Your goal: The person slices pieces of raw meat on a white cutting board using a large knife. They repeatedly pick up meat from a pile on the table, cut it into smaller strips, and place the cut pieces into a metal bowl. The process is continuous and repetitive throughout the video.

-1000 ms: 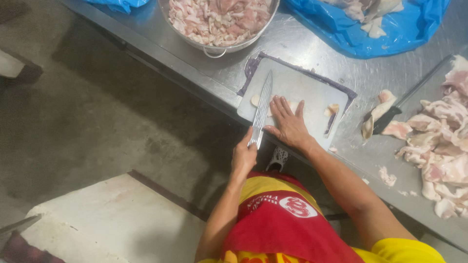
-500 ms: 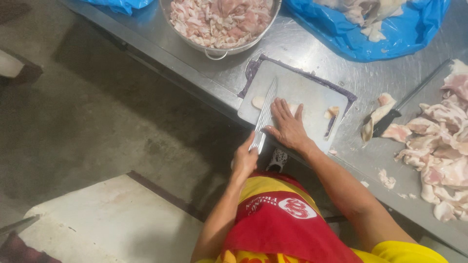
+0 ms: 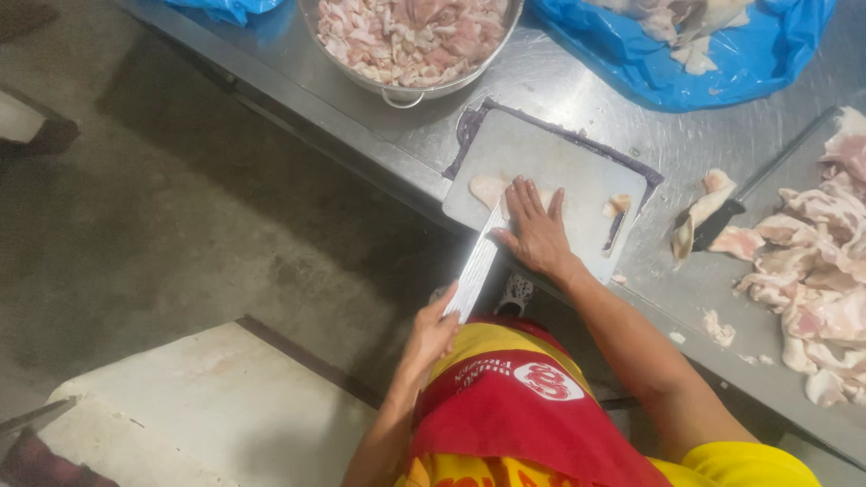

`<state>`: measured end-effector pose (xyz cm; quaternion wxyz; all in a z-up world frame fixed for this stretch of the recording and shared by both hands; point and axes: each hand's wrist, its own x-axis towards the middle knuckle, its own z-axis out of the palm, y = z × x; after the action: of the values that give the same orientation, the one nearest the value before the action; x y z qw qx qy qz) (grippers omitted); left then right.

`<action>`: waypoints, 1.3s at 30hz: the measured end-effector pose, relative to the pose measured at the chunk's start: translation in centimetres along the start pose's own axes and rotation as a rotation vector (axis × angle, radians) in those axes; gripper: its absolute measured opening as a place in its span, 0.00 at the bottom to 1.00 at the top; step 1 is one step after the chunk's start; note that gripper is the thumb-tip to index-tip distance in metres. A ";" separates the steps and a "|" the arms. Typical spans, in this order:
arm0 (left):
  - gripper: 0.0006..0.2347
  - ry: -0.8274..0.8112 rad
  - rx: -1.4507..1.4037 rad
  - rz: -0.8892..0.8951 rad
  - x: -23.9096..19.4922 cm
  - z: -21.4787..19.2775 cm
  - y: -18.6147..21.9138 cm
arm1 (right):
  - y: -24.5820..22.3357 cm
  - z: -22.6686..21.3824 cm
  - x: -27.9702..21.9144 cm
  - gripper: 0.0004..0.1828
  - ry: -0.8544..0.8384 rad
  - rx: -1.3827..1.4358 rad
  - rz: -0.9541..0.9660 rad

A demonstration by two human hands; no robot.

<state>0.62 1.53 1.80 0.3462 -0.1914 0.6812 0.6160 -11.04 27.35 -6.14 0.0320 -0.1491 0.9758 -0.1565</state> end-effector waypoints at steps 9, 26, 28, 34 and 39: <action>0.24 0.016 0.039 -0.037 0.0 -0.2 -0.3 | 0.7 -0.7 -1.2 0.49 -0.033 -0.017 -0.058; 0.26 0.002 -0.017 0.154 8.7 4.7 6.4 | -0.1 -1.0 -0.4 0.50 -0.040 0.001 0.031; 0.26 -0.042 -0.049 0.142 8.1 4.0 5.3 | -0.2 -1.0 -0.2 0.50 -0.028 -0.005 0.025; 0.27 -0.108 -0.027 0.028 3.8 0.6 3.3 | -0.1 -0.9 -0.4 0.48 -0.005 0.012 0.021; 0.26 -0.100 0.028 -0.020 0.8 -1.1 1.0 | 0.4 -0.7 -0.7 0.47 -0.023 0.007 0.033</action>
<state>-0.92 0.78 1.95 0.3885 -0.1624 0.6696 0.6118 -10.57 28.17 -5.62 0.0461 -0.1348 0.9772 -0.1575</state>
